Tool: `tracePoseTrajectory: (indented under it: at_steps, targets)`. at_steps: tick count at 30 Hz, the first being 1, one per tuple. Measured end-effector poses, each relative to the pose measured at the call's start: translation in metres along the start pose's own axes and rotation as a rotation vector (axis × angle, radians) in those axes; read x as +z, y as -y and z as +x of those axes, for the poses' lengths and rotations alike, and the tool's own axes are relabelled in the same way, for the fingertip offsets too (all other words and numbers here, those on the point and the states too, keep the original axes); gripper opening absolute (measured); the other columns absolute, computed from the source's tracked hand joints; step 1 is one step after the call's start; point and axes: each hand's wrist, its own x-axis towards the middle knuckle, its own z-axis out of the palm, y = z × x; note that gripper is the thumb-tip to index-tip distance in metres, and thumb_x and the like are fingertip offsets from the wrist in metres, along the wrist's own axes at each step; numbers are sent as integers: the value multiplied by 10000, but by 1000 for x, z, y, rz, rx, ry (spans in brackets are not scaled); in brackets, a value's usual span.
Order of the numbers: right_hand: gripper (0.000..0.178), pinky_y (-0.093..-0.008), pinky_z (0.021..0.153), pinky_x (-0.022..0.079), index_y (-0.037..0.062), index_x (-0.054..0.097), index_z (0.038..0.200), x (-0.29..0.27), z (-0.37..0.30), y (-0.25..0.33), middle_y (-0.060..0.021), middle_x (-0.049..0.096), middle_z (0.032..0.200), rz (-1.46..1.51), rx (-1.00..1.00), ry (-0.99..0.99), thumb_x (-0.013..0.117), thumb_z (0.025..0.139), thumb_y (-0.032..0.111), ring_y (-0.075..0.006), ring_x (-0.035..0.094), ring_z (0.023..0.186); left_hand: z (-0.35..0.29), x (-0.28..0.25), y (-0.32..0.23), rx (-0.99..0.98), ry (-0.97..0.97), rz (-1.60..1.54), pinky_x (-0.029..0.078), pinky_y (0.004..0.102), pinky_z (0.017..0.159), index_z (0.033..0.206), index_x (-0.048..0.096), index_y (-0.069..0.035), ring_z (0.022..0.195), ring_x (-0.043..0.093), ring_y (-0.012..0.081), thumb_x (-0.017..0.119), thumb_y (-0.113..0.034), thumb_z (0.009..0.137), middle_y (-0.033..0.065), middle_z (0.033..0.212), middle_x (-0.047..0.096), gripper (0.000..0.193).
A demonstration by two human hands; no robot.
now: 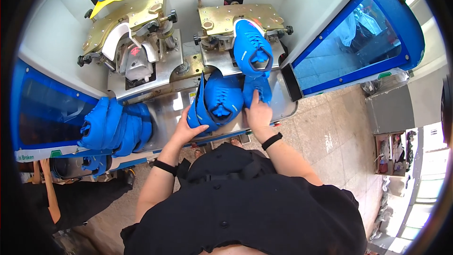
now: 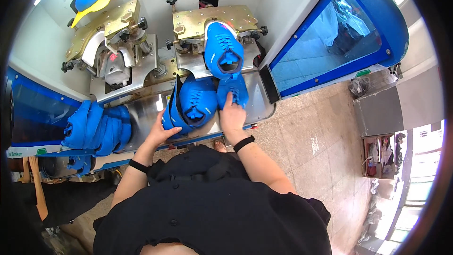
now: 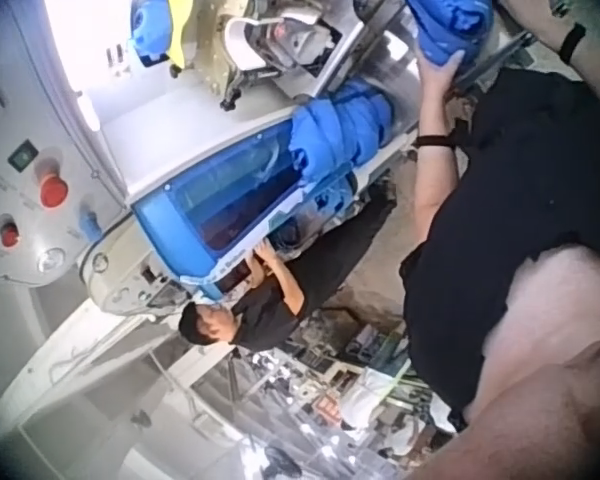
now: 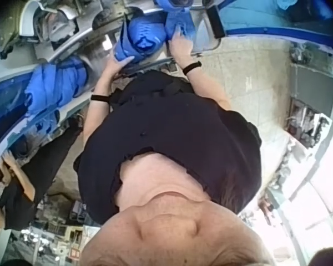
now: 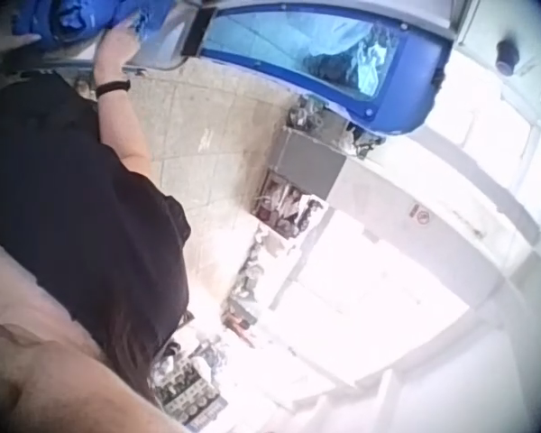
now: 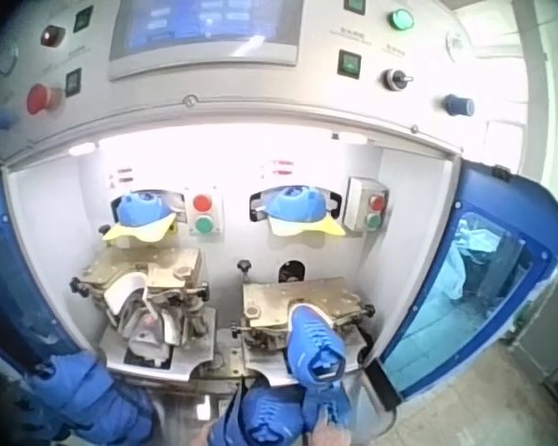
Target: Operating an industrial shoe-lasting or shaping machine in a factory environment.
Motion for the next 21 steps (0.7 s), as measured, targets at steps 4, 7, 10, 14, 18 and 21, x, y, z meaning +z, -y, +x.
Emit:
tracePoseTrajectory:
  at_steps: [4, 7, 10, 14, 18, 21]
  targets:
    - [860, -401, 790, 545, -46, 347, 1413, 3, 8, 1, -226, 670, 1009, 477, -6, 51, 783, 753, 291, -309, 687, 883, -2, -14, -14, -148, 61, -191, 429, 383, 1046, 1503, 248, -48, 1248, 514, 239, 876, -208, 719, 152, 1382, 495, 1017]
    - [765, -354, 922, 516, -40, 361, 1412, -19, 19, -22, -209, 669, 1125, 1087, -70, 188, 756, 821, 243, -248, 675, 1035, -1, -34, -15, -227, 152, -286, 407, 363, 1065, 1519, 245, -56, 1262, 504, 224, 867, -170, 725, 138, 1403, 487, 1015]
    - [538, -358, 936, 522, -6, 432, 1369, -44, 16, -28, -160, 674, 1121, 1796, 142, 790, 659, 924, 193, -208, 665, 1034, 3, -41, -19, -271, 309, -253, 355, 372, 1105, 1520, 258, -53, 1285, 479, 220, 851, -253, 745, 140, 1396, 500, 996]
    - [520, -399, 912, 527, 15, 458, 1342, 1, 1, -37, -153, 670, 1145, 2097, 548, 687, 624, 948, 311, -235, 642, 1080, 9, -28, -40, -397, 231, -88, 329, 400, 1124, 1515, 282, -57, 1318, 451, 277, 783, -467, 785, 177, 1435, 452, 976]
    - [538, -397, 966, 467, 22, 462, 1337, 28, -9, -38, -199, 574, 1238, 1037, 536, 104, 631, 929, 329, -345, 584, 1103, 10, -14, -49, -144, -164, 548, 353, 452, 1105, 1502, 349, -156, 1356, 376, 433, 771, -533, 745, 251, 1507, 280, 945]
    - [570, -394, 966, 455, 30, 485, 1310, -27, -22, -21, -184, 544, 1212, 282, 32, -152, 690, 859, 311, -388, 579, 1061, -8, 4, -82, 233, -305, 751, 338, 465, 1110, 1475, 399, -197, 1377, 331, 440, 780, -483, 718, 256, 1496, 293, 894]
